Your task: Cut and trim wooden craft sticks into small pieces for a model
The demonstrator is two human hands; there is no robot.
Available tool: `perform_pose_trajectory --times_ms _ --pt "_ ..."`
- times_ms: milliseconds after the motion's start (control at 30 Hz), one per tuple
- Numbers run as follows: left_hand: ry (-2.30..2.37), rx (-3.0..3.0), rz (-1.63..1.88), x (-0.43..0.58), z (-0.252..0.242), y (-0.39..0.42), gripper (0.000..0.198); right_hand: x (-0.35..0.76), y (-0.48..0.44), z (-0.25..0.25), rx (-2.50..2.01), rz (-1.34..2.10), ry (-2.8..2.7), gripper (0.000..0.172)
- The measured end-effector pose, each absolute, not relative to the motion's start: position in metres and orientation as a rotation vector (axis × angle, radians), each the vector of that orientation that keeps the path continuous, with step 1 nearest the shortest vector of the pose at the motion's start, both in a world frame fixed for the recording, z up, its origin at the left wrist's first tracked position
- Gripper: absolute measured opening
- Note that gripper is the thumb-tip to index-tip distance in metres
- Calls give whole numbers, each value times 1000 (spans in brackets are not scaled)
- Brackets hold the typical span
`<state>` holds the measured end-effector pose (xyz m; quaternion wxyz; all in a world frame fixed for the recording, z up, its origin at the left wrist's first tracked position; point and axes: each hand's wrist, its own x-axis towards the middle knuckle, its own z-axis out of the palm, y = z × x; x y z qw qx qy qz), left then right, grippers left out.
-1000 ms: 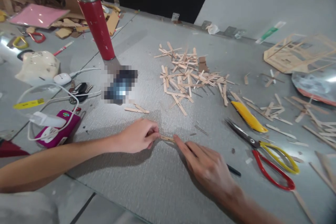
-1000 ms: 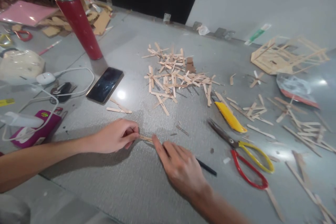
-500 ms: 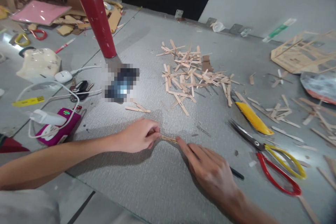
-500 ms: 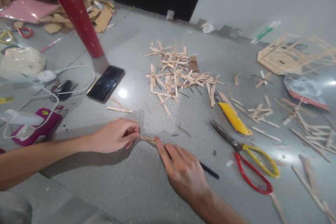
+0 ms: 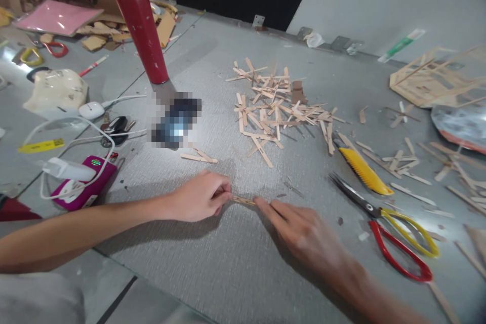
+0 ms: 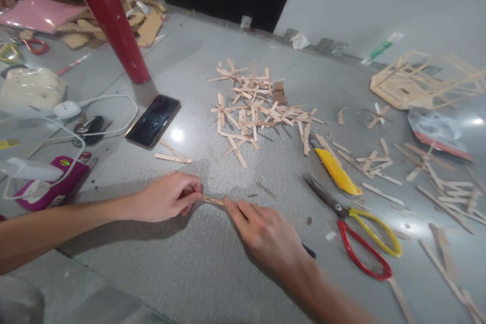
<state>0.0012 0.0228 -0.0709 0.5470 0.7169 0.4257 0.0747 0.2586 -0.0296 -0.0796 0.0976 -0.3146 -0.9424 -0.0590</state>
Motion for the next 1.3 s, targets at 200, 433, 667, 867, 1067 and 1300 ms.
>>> perform_pose_trajectory --times_ms 200,433,667,867,1067,1300 --pt "1033 1766 205 2 -74 20 29 256 -7 -54 -895 -175 -3010 52" --pt "1039 1764 232 2 -75 18 30 227 -7 -33 -1017 -219 -3249 36" --pt "1048 1673 221 1 -73 19 31 230 -15 -40 -1130 -160 -3116 48" --pt "1026 1685 254 1 -75 18 29 244 -28 -64 -1155 -50 -2859 55" --pt "1036 1669 257 1 -76 18 30 244 -27 -74 -915 -409 -2721 40" --pt "1027 1663 259 3 -75 18 35 235 -46 -76 -955 -804 -2649 32"
